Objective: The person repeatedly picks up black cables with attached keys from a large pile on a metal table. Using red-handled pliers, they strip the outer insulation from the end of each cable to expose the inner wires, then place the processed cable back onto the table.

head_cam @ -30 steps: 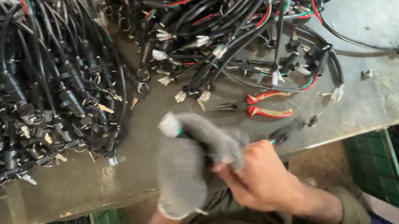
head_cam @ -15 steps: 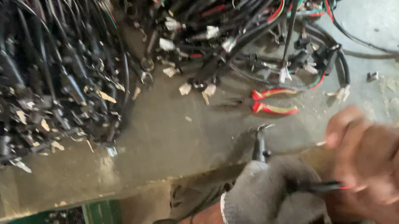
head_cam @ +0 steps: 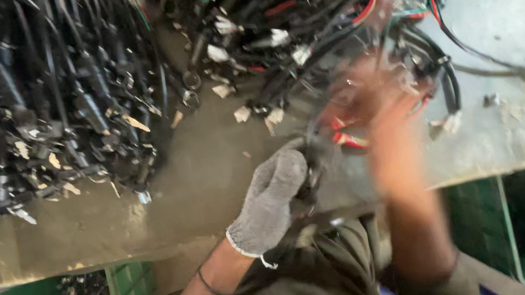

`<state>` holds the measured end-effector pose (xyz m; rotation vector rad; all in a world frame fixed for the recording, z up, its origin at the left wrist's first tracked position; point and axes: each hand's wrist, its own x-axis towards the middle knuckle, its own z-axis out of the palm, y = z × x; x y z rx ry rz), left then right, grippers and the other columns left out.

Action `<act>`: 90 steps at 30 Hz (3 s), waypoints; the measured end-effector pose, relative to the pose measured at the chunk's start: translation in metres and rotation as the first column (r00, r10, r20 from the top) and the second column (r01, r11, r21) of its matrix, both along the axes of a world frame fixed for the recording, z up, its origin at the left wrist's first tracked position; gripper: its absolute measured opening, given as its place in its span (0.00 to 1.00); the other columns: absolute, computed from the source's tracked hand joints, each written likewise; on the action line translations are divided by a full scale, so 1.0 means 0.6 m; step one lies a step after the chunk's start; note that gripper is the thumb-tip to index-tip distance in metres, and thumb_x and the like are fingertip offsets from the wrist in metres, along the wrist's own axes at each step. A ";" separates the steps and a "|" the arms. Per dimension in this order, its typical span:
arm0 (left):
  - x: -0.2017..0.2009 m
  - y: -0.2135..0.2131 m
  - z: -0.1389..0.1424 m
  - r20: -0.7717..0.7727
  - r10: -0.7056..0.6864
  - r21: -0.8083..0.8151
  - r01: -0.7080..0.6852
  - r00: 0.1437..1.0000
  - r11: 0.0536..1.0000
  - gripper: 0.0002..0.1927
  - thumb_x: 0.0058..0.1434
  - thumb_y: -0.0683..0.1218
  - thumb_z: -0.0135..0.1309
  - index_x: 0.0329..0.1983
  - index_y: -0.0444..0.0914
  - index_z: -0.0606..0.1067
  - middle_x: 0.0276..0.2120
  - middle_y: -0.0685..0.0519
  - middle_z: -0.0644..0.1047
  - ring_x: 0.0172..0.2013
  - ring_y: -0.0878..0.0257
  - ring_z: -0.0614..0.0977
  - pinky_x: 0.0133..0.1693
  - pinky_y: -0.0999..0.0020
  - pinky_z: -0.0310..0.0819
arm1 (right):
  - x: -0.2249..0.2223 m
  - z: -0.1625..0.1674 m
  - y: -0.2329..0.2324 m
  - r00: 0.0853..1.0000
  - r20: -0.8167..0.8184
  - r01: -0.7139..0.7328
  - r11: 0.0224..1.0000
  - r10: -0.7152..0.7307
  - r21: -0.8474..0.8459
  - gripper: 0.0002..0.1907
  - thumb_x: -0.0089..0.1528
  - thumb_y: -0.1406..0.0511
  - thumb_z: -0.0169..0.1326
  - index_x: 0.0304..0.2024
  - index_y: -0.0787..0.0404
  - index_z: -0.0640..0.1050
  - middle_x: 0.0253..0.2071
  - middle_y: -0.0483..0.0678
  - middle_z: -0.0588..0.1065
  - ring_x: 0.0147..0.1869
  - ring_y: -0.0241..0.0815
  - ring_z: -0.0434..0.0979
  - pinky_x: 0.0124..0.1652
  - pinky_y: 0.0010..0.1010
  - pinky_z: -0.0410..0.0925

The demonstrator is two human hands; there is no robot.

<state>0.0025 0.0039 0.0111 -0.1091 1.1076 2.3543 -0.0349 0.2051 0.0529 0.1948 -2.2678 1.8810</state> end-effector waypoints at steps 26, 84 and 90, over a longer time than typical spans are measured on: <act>-0.010 0.008 0.072 -0.399 0.056 -0.482 -0.262 0.915 0.836 0.28 0.58 0.44 0.66 0.61 0.37 0.70 0.40 0.54 0.83 0.40 0.69 0.85 0.45 0.71 0.83 | 0.120 -0.146 -0.015 0.995 -0.085 -0.048 0.988 0.061 0.144 0.18 0.75 0.64 0.45 0.62 0.69 0.70 0.56 0.56 0.76 0.59 0.48 0.76 0.62 0.32 0.66; -0.043 0.018 0.054 -0.589 -0.201 -0.434 -0.097 0.783 0.896 0.15 0.68 0.47 0.58 0.53 0.34 0.77 0.51 0.47 0.80 0.55 0.57 0.80 0.59 0.63 0.74 | 0.130 -0.268 -0.052 0.971 0.223 0.031 0.872 0.090 -0.488 0.30 0.76 0.54 0.38 0.67 0.75 0.69 0.59 0.54 0.75 0.61 0.43 0.74 0.59 0.34 0.68; -0.034 0.016 0.019 -0.557 -0.126 -0.488 -0.201 0.821 0.850 0.23 0.68 0.45 0.54 0.65 0.34 0.68 0.51 0.48 0.77 0.50 0.62 0.79 0.53 0.66 0.74 | 0.071 -0.139 -0.035 0.986 -0.109 -0.126 0.992 0.123 -0.026 0.39 0.70 0.42 0.46 0.63 0.67 0.57 0.58 0.49 0.62 0.66 0.44 0.63 0.64 0.43 0.54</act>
